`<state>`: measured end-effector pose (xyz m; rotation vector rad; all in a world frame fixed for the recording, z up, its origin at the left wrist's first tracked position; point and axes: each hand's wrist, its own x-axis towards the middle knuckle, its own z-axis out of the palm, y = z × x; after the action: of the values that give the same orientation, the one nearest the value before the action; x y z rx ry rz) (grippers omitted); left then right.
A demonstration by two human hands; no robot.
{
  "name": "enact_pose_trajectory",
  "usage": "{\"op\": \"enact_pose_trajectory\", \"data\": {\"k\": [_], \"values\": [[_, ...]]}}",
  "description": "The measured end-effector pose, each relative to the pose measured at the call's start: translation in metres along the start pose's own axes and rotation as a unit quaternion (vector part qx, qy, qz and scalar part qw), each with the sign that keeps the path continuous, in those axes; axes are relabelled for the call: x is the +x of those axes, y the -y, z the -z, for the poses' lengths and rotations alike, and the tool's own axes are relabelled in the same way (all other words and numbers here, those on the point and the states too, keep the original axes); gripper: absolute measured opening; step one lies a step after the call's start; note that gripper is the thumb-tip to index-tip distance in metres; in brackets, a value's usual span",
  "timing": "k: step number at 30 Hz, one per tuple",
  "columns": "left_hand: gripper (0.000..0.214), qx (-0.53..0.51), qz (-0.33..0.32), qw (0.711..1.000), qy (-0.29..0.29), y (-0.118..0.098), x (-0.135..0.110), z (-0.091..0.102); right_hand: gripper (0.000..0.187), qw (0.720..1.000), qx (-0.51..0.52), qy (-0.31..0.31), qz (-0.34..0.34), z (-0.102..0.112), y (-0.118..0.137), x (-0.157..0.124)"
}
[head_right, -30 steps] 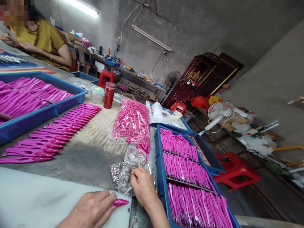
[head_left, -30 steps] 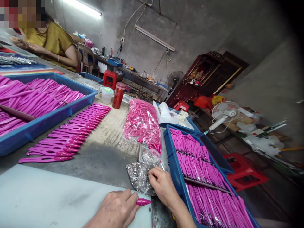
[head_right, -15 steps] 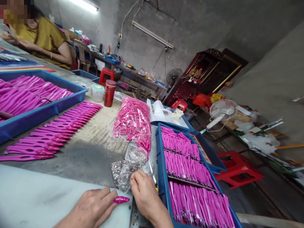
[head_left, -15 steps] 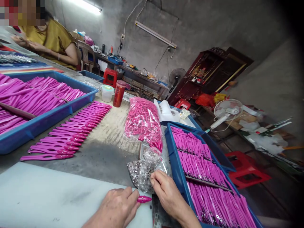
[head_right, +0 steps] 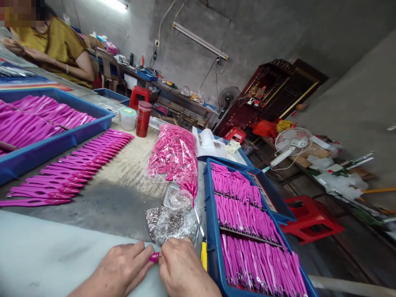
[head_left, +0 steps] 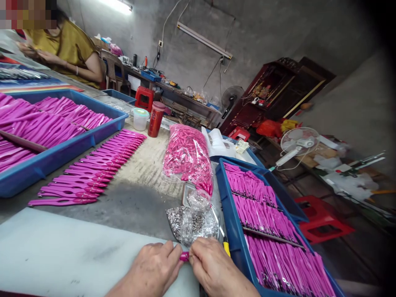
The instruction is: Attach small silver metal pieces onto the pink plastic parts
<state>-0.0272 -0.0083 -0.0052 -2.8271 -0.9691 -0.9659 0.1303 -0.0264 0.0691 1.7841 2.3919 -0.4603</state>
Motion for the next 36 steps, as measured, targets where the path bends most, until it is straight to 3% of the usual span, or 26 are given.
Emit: {"op": "enact_pose_trajectory", "data": {"k": [12, 23, 28, 34, 36], "values": [[0.011, 0.017, 0.002, 0.999, 0.029, -0.002, -0.001, -0.004, 0.021, 0.999, -0.045, -0.007, -0.014, -0.007, 0.003, 0.005], [0.009, -0.008, 0.013, 1.000, 0.024, 0.001, -0.002, 0.000, 0.018, 0.982, 0.163, -0.054, -0.083, -0.005, -0.003, 0.002], [0.012, -0.013, 0.017, 1.000, 0.005, 0.001, -0.003, -0.001, 0.022, 0.978, 0.179, -0.094, -0.046, -0.011, -0.006, 0.000], [0.026, 0.018, -0.006, 0.999, -0.039, 0.003, -0.001, -0.006, 0.024, 0.984, 0.108, -0.132, 0.048, -0.043, -0.017, 0.007], [0.030, 0.036, -0.017, 0.999, -0.034, 0.004, -0.003, -0.012, 0.023, 0.981, 0.079, -0.172, 0.041, -0.054, -0.018, 0.009]]}}
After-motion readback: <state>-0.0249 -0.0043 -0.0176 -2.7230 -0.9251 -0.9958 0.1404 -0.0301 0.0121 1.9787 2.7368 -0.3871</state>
